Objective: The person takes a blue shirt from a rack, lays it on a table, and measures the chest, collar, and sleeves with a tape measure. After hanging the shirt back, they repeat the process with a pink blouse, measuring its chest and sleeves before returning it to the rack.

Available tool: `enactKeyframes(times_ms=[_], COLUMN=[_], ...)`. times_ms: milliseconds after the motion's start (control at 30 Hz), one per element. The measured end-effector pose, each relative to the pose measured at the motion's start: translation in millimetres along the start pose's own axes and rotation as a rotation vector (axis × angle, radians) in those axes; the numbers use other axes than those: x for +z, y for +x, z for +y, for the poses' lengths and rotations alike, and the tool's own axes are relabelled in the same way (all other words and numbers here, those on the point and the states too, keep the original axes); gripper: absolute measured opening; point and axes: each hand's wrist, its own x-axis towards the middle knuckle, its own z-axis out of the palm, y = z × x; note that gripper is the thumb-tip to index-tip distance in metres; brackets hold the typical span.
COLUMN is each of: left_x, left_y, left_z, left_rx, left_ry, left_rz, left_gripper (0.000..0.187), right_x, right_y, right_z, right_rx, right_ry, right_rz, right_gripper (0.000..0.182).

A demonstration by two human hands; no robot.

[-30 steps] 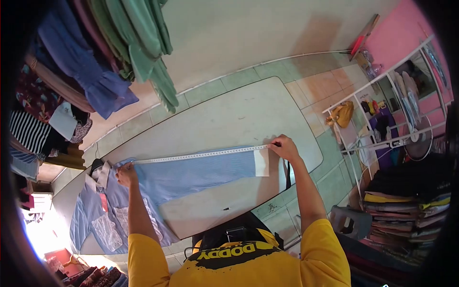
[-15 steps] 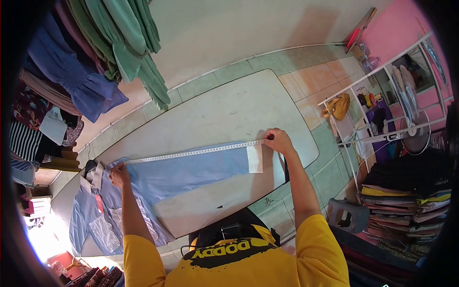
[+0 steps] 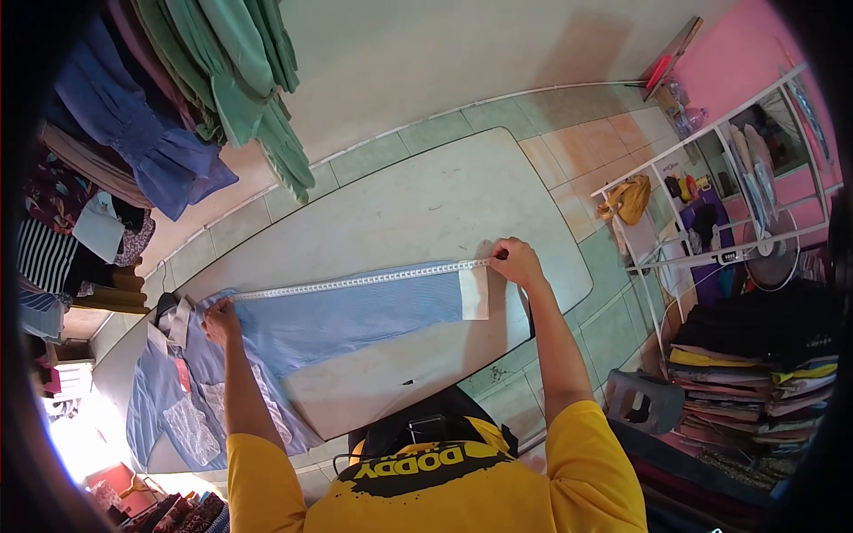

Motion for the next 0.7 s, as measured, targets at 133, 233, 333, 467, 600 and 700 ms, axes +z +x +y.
enactKeyframes(times_ms=[133, 233, 333, 467, 600, 700], left_x=[1.8, -7.2, -5.2, -25.8, -33.0, -27.1], left_y=[5.9, 4.9, -19.1, -95.6, -190.3, -219.0], left_z=[-2.4, 8.2, 30.1, 97.0, 142.8, 152.0], left_rx=[-0.032, -0.036, 0.375, 0.79, 0.876, 0.965], left_ry=[-0.013, -0.05, -0.192, -0.556, -0.872, -0.991], left_rz=[-0.031, -0.049, 0.239, 0.085, -0.659, -0.801], left_gripper=[0.019, 0.015, 0.012, 0.008, 0.01, 0.02], right_x=[1.0, 2.5, 3.7, 11.1, 40.7, 59.6], right_y=[-1.7, -2.5, -11.9, -36.6, -65.4, -94.5], right_z=[-1.9, 3.8, -3.8, -47.2, -89.8, -112.7], right_rx=[-0.006, -0.082, -0.113, -0.118, -0.18, -0.209], right_ry=[-0.027, -0.011, 0.141, 0.3, 0.569, 0.678], right_rz=[0.019, 0.023, 0.077, 0.089, -0.134, -0.107], right_gripper=[0.017, 0.018, 0.025, 0.033, 0.054, 0.066])
